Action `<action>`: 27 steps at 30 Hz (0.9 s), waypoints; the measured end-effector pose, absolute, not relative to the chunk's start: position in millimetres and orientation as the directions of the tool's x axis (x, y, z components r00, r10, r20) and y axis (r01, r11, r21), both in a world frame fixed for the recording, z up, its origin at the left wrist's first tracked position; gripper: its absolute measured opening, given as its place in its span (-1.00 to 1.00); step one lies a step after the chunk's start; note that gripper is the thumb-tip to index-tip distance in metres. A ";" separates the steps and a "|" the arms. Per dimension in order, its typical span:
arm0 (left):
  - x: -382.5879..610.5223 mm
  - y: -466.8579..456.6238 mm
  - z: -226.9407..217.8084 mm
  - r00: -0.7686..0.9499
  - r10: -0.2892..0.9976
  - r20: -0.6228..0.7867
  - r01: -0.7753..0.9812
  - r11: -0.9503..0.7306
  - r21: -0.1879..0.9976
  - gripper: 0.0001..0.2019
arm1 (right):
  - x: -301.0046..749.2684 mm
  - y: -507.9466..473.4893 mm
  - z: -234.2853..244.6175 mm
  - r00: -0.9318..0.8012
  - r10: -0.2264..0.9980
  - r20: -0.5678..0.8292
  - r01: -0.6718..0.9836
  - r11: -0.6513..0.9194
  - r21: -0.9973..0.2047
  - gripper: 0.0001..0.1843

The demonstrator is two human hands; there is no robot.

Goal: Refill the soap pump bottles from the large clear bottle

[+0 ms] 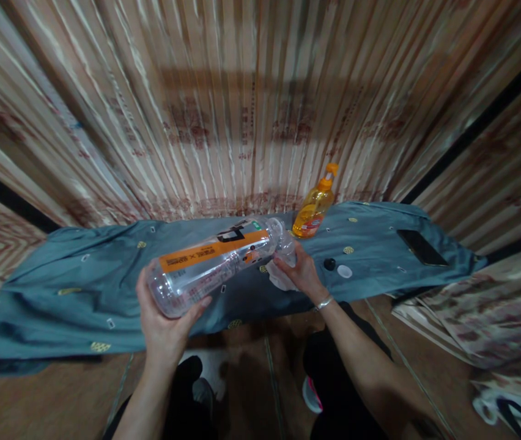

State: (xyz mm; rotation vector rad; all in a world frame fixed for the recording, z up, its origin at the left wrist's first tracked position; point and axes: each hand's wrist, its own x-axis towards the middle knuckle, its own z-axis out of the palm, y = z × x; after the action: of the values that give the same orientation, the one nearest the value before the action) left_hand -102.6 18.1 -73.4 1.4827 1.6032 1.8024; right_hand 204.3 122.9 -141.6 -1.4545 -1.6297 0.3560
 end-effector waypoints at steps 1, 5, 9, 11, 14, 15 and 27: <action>-102.4 18.0 -73.3 -0.419 0.777 0.470 0.375 -0.323 0.869 0.10 | 204.2 122.9 -141.5 0.091 0.903 0.421 0.645 0.268 -0.715 -0.30; -101.7 18.2 -72.8 -0.419 0.781 0.463 0.366 -0.322 0.873 0.09 | 204.0 122.6 -140.6 0.088 0.903 0.420 0.634 0.275 -0.723 -0.31; -99.4 18.3 -70.9 -0.429 0.774 0.466 0.376 -0.316 0.871 0.07 | 204.0 122.0 -140.0 0.080 0.908 0.412 0.618 0.279 -0.735 -0.30; -97.2 17.7 -69.8 -0.438 0.771 0.463 0.379 -0.308 0.872 0.08 | 204.2 121.9 -140.0 0.078 0.910 0.407 0.616 0.277 -0.738 -0.30; -95.1 16.9 -69.0 -0.443 0.764 0.469 0.380 -0.314 0.870 0.06 | 204.3 122.1 -140.5 0.076 0.911 0.406 0.615 0.277 -0.738 -0.32; -95.4 17.0 -69.2 -0.444 0.761 0.473 0.382 -0.317 0.868 0.06 | 204.2 122.2 -140.7 0.077 0.910 0.408 0.614 0.279 -0.738 -0.32; -92.6 19.3 -70.7 -0.451 0.754 0.478 0.362 -0.335 0.870 0.06 | 205.1 122.0 -140.6 0.079 0.905 0.419 0.637 0.277 -0.719 -0.38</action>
State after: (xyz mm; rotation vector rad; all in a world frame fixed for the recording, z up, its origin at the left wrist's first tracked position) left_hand -92.6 19.3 -70.7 1.4396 1.5965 1.8512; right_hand 205.1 122.0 -140.6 -1.4416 -1.6386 0.3697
